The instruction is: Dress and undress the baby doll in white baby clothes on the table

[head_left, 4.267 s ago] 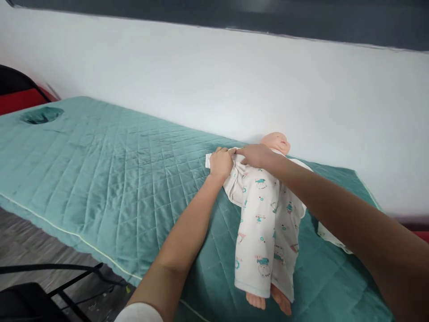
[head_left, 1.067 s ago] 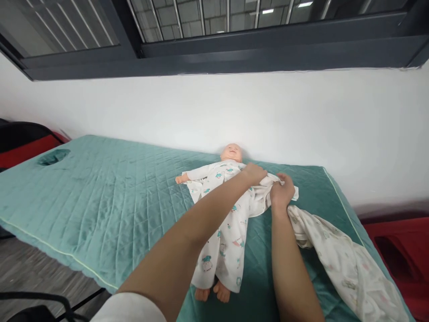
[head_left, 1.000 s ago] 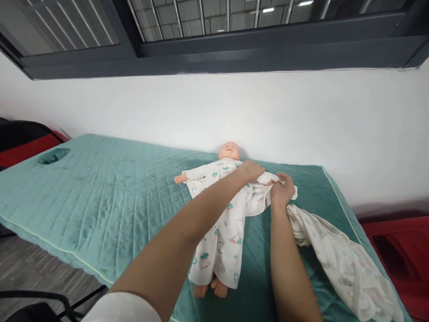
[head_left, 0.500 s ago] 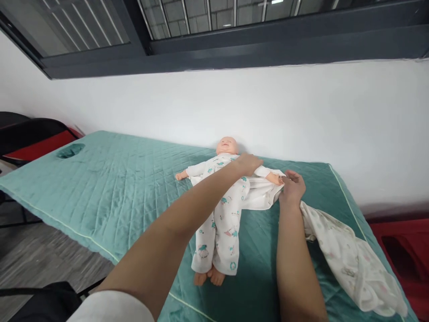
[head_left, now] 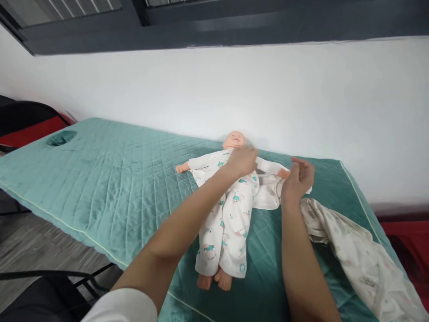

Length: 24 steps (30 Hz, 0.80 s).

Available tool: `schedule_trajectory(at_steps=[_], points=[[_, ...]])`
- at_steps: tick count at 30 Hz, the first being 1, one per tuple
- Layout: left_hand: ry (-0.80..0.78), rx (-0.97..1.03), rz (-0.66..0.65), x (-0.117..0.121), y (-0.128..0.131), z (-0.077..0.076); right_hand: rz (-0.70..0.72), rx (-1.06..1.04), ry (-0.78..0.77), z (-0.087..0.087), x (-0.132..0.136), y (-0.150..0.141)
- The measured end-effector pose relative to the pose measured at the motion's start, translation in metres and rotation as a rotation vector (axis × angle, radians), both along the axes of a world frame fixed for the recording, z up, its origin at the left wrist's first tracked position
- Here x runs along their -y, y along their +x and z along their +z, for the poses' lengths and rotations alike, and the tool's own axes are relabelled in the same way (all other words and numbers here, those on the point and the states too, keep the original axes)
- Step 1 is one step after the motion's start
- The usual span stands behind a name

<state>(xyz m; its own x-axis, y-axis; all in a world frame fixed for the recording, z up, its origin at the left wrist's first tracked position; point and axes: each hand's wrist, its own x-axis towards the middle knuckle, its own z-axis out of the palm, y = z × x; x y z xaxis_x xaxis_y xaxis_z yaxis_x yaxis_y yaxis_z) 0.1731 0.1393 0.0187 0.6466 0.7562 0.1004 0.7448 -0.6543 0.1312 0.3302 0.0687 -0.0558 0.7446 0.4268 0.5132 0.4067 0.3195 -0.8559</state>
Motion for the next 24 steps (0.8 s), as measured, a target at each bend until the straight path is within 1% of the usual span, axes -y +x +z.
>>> schedule_trajectory(at_steps=[2, 4, 5, 6, 7, 8, 9, 11, 14, 17, 19, 21, 23, 24], points=[[0.033, 0.283, 0.161, 0.007, -0.042, -0.008, 0.131, 0.104, -0.141, 0.004, 0.002, -0.016], [0.004, 0.566, 0.371, 0.013, -0.081, -0.024, 0.296, 0.204, -0.350, 0.004, 0.002, -0.029], [-0.051, 0.679, 0.463, 0.016, -0.097, -0.034, 0.371, 0.255, -0.459, 0.002, 0.001, -0.035], [-0.119, 0.775, 0.523, 0.018, -0.110, -0.043, 0.430, 0.296, -0.548, 0.001, -0.001, -0.039], [-0.187, 0.852, 0.545, 0.020, -0.119, -0.051, 0.475, 0.318, -0.603, -0.001, -0.002, -0.043], [-0.245, 0.912, 0.543, 0.021, -0.124, -0.058, 0.511, 0.317, -0.625, -0.003, -0.004, -0.046], [-0.283, 0.960, 0.524, 0.022, -0.126, -0.061, 0.540, 0.294, -0.619, -0.005, -0.005, -0.048], [-0.314, 1.033, 0.482, 0.022, -0.124, -0.064, 0.574, 0.204, -0.567, -0.008, -0.007, -0.050], [-0.355, 1.112, 0.449, 0.016, -0.115, -0.063, 0.575, 0.062, -0.484, -0.012, -0.009, -0.048], [-0.377, 1.158, 0.434, 0.010, -0.107, -0.067, 0.587, -0.012, -0.436, -0.018, -0.012, -0.043], [-0.324, 1.137, 0.420, 0.005, -0.104, -0.070, 0.615, -0.039, -0.432, -0.022, -0.014, -0.040], [-0.230, 1.081, 0.379, -0.002, -0.100, -0.070, 0.633, -0.063, -0.442, -0.024, -0.016, -0.039], [-0.155, 1.010, 0.316, -0.011, -0.094, -0.067, 0.644, -0.077, -0.449, -0.025, -0.018, -0.038], [-0.144, 0.971, 0.282, -0.017, -0.091, -0.065, 0.654, -0.084, -0.446, -0.026, -0.018, -0.038]])
